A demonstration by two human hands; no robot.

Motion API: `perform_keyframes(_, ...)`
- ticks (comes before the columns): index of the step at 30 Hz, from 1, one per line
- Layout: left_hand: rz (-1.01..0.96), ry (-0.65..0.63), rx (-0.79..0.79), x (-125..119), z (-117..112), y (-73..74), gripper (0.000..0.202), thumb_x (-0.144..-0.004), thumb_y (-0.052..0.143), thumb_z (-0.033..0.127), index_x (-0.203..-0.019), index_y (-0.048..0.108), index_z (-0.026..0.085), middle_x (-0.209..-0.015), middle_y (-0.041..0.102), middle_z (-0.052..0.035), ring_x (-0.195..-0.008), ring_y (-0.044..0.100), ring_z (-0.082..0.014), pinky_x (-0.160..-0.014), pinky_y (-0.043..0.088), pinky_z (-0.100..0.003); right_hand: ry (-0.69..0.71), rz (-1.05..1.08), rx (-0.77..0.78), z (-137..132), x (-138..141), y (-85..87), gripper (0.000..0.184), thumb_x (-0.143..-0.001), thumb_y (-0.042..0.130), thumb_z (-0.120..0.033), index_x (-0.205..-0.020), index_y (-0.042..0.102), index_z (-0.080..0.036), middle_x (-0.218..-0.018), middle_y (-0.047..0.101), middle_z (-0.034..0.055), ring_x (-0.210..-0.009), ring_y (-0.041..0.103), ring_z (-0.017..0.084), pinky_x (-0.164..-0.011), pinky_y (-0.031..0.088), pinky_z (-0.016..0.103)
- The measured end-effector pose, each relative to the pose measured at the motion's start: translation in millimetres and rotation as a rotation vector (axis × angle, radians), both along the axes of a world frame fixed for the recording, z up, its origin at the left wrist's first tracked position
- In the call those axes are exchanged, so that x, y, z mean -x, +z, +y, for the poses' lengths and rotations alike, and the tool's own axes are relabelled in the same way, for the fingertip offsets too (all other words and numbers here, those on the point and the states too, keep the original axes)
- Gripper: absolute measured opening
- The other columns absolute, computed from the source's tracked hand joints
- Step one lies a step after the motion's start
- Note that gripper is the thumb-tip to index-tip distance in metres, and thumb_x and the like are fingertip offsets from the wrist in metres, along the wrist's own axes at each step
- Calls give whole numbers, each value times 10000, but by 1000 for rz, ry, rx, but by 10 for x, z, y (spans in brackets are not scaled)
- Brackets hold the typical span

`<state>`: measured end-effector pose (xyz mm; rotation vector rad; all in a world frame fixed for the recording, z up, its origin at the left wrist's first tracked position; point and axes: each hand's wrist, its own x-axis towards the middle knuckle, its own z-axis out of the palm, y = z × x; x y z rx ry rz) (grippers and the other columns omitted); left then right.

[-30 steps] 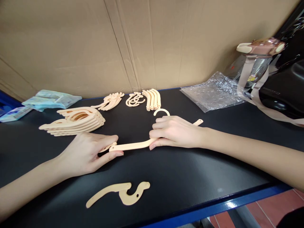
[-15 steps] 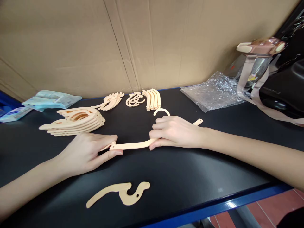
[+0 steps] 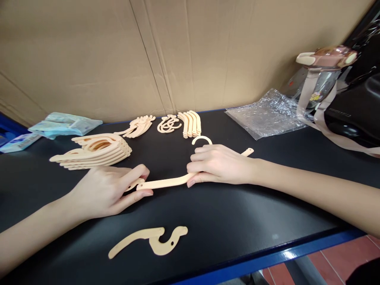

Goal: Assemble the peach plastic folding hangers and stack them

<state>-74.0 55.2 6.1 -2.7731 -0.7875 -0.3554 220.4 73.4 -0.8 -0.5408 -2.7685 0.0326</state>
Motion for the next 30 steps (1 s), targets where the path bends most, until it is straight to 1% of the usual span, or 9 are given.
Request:
perform_keyframes(2,0,-8,5,2,-1,-1,321,-1004,358,486,-861,461,217,-521,529,66,-389,452,-115,-425,214,-246,-2,2,-1,1,0,0,414,-1011,402,-449,-781,616,-178,-690,533,-1,-669,430,136,-626,312,258)
perform_keyframes(6,-21,-9,64,1,-1,-8,287,-1009,372,455,-877,454,214,-498,506,81,-368,438,-103,-418,215,-238,5,10,2,2,-3,0,401,-1005,420,-442,-781,617,-173,-694,533,-3,-672,428,135,-626,312,255)
perform_keyframes(11,-22,12,126,-2,-10,-18,323,-1006,376,436,-800,477,209,-488,497,64,-382,443,-110,-432,202,-248,7,11,2,2,-5,0,391,-1000,434,-441,-781,614,-172,-694,532,-4,-673,429,136,-622,307,256)
perform_keyframes(16,-41,96,223,-26,-60,24,358,-990,400,458,-756,502,206,-476,440,74,-386,387,-100,-445,205,-247,4,2,7,4,-7,2,403,-1006,417,-446,-786,617,-175,-699,541,0,-670,432,136,-620,305,259)
perform_keyframes(19,-47,134,267,-45,-82,59,352,-981,424,450,-736,482,204,-484,423,81,-402,382,-92,-459,221,-239,2,0,2,7,-8,2,408,-1007,414,-450,-781,616,-176,-697,539,0,-670,431,136,-623,307,259)
perform_keyframes(22,-66,132,261,-49,-71,57,359,-974,441,447,-710,439,205,-491,411,84,-405,381,-88,-459,224,-236,3,0,3,8,-9,4,408,-1009,409,-448,-784,613,-176,-695,536,-2,-667,428,135,-622,306,259)
perform_keyframes(27,-105,74,215,-36,-32,17,352,-965,453,442,-705,408,209,-483,387,91,-380,356,-83,-435,202,-233,15,7,15,0,-11,7,368,-1000,446,-426,-786,606,-173,-695,521,-10,-671,422,132,-629,307,257)
perform_keyframes(30,-100,94,231,-40,-42,30,347,-965,457,437,-709,403,210,-490,393,90,-391,372,-85,-445,212,-233,23,16,16,0,-9,7,354,-993,465,-419,-783,601,-169,-694,513,-12,-670,417,131,-628,306,256)
